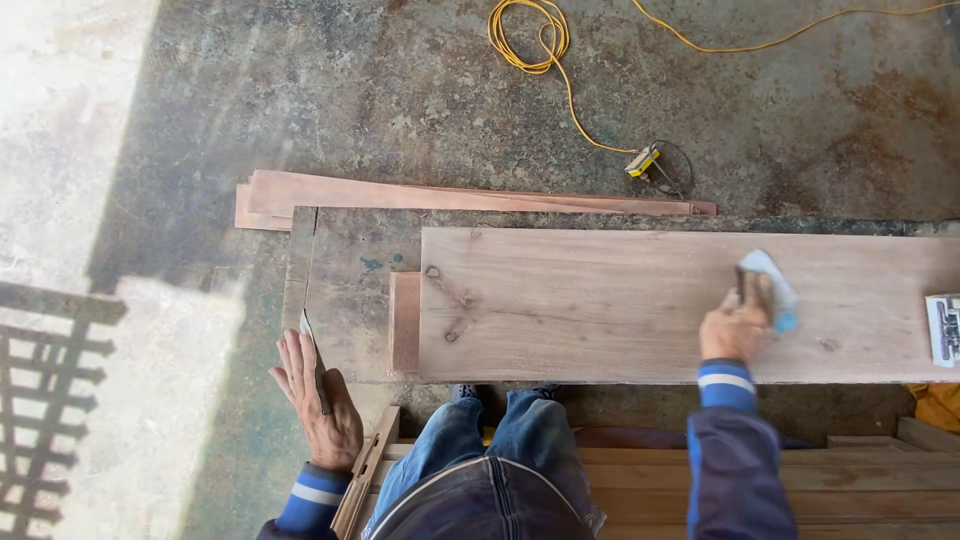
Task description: Hand sanding a wooden plank using sandpaper and an orbital sander.
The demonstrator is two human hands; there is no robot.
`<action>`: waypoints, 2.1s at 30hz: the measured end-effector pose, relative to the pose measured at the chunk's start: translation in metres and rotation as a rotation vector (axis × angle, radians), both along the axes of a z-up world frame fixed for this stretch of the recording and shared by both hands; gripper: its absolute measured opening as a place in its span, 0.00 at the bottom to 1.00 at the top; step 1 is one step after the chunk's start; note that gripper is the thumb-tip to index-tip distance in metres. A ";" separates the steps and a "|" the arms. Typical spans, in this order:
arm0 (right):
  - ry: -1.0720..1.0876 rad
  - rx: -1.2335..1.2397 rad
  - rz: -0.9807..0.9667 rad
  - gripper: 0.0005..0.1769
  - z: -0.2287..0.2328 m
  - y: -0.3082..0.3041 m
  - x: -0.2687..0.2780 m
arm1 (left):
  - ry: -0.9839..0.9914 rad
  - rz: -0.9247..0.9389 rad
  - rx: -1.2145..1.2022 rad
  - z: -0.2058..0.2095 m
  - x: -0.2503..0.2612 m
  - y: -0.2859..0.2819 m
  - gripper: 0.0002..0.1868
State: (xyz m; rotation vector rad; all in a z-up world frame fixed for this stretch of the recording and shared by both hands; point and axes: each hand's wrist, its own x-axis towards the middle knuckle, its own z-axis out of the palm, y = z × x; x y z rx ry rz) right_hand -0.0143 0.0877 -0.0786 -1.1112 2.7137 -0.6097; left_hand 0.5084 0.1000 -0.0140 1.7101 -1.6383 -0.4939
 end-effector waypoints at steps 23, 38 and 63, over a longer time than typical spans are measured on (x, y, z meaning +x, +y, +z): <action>0.069 -0.379 0.560 0.34 -0.007 0.039 0.168 | 0.144 -0.181 0.033 0.007 -0.076 -0.009 0.27; 0.246 -0.203 0.418 0.33 -0.017 0.136 -0.164 | 0.121 0.154 -0.067 -0.004 -0.199 0.022 0.28; -0.021 -0.390 1.772 0.21 0.066 0.040 0.008 | -0.301 0.455 0.076 -0.017 -0.240 0.015 0.36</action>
